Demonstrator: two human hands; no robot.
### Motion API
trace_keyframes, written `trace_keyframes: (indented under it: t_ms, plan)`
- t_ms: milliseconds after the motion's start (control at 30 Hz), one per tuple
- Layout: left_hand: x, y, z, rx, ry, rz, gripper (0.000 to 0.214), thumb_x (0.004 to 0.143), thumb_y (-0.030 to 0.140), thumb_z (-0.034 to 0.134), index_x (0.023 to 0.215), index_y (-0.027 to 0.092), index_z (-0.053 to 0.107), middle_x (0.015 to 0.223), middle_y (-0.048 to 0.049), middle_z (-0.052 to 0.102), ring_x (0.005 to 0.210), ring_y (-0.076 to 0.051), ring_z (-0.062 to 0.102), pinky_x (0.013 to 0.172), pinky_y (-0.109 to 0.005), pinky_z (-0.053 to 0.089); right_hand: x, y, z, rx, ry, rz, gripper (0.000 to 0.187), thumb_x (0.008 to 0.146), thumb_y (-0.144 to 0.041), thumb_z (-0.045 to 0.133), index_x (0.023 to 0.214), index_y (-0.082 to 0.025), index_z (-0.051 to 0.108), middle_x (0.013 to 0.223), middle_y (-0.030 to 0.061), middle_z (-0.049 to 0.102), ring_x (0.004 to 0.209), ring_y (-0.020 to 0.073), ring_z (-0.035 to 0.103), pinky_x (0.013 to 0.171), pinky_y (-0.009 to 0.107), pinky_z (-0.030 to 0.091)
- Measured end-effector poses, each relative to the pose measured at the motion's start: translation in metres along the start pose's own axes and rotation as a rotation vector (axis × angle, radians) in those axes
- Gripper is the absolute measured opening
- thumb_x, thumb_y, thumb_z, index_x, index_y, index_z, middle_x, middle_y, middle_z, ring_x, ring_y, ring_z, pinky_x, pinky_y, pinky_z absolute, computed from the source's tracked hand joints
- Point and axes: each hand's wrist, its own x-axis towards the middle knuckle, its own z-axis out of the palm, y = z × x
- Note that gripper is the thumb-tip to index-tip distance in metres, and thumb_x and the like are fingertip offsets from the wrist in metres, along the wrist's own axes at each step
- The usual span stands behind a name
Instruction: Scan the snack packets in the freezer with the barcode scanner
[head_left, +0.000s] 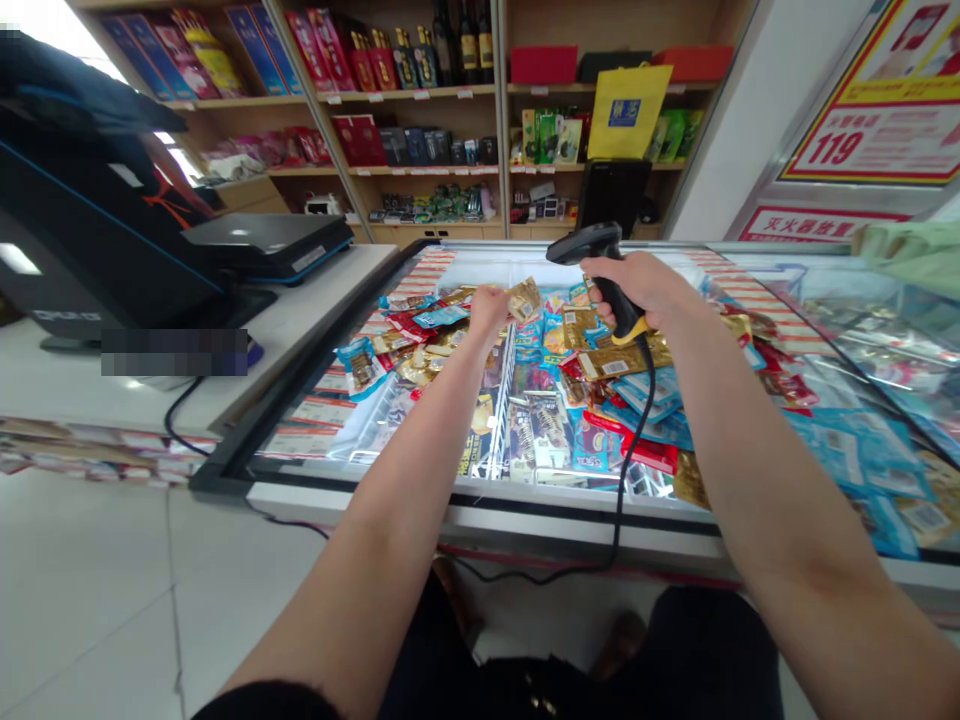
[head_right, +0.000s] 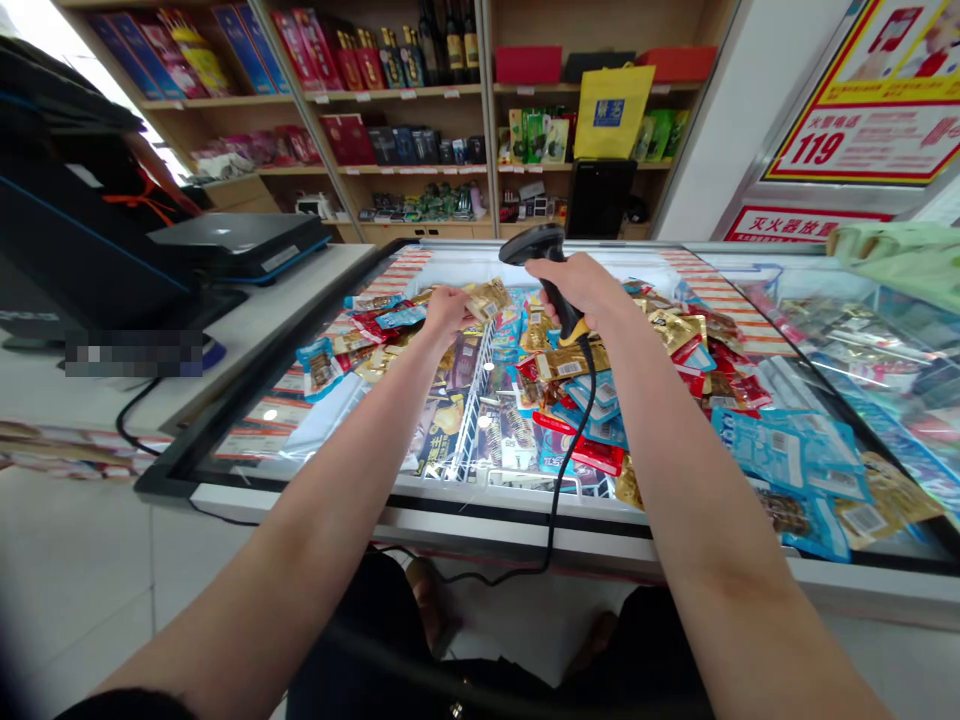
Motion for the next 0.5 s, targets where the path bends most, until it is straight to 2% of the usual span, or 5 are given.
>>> trace_keyframes:
  t_ms: [133, 267, 500]
  plan:
    - [-0.001, 0.006, -0.019, -0.054, -0.025, 0.007, 0.019, 0.073, 0.005, 0.052, 0.075, 0.02, 0.04, 0.062, 0.0052, 0.051, 0.058, -0.011, 0.06, 0.068, -0.034, 0.056, -0.001, 0.004, 0.012, -0.062, -0.03, -0.002, 0.024, 0.083, -0.029, 0.069, 0.07, -0.018, 0.053, 0.054, 0.0016, 0.056, 0.039, 0.0105, 0.048, 0.036, 0.022, 0.042]
    - [-0.004, 0.008, -0.033, -0.14, -0.106, 0.008, 0.016, 0.078, 0.009, 0.051, 0.079, 0.02, 0.041, 0.063, 0.0058, 0.052, 0.056, -0.01, 0.059, 0.066, -0.031, 0.056, -0.001, 0.007, 0.018, -0.139, -0.079, 0.023, 0.03, 0.081, -0.032, 0.071, 0.063, -0.02, 0.051, 0.049, 0.0014, 0.054, 0.037, 0.0109, 0.046, 0.035, 0.023, 0.041]
    - [-0.004, 0.009, -0.041, -0.363, -0.178, -0.046, 0.013, 0.078, 0.007, 0.049, 0.076, 0.019, 0.045, 0.061, 0.0064, 0.052, 0.056, -0.008, 0.058, 0.068, -0.027, 0.056, 0.003, 0.014, 0.021, -0.208, -0.135, 0.0, 0.031, 0.079, -0.034, 0.072, 0.06, -0.02, 0.051, 0.045, 0.0023, 0.054, 0.034, 0.0115, 0.045, 0.032, 0.023, 0.037]
